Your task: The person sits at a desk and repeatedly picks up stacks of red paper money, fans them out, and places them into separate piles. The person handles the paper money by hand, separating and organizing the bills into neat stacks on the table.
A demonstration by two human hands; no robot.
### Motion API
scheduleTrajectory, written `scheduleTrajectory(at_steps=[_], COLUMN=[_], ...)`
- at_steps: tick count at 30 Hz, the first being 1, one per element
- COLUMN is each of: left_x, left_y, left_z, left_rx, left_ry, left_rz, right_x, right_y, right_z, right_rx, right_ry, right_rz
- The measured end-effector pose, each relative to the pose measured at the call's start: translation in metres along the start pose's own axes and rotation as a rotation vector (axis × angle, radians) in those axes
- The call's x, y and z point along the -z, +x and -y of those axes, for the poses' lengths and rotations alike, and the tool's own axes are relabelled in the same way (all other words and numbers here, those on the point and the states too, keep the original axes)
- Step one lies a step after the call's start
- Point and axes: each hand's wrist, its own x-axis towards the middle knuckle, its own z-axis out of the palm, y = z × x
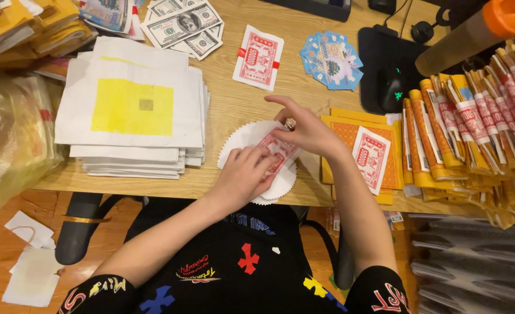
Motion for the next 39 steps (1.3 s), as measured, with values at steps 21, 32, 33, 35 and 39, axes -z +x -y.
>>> scheduleTrajectory(at_steps=[21, 32, 33, 35, 39], left_x=[0.046, 0.020, 0.018, 0.019, 0.026], left_y=[0.038, 0.029, 0.029, 0.032, 0.037], left_z=[0.001, -0.008, -0.007, -0.006, 0.000], left_rx=[0.691, 0.609, 0.622, 0.630, 0.653], left_ry=[-0.890, -0.880, -0.892, -0.899, -0.964], left_rz=[-0.172, -0.305, -0.308, -0.314, -0.355], right_x=[-0.019, -0.113, -0.112, -0.109, -0.105], right_y=[-0.047, -0.034, -0.035, -0.032, -0.030], right_z=[0.052, 0.012, 0.011, 0.017, 0.023], right_rx=[0.185, 0.180, 0.168, 0.163, 0.078], right_ry=[0.254, 0.707, 0.678, 0.652, 0.559], right_rz=[-0.669, -1.020, -1.036, -1.050, -0.893])
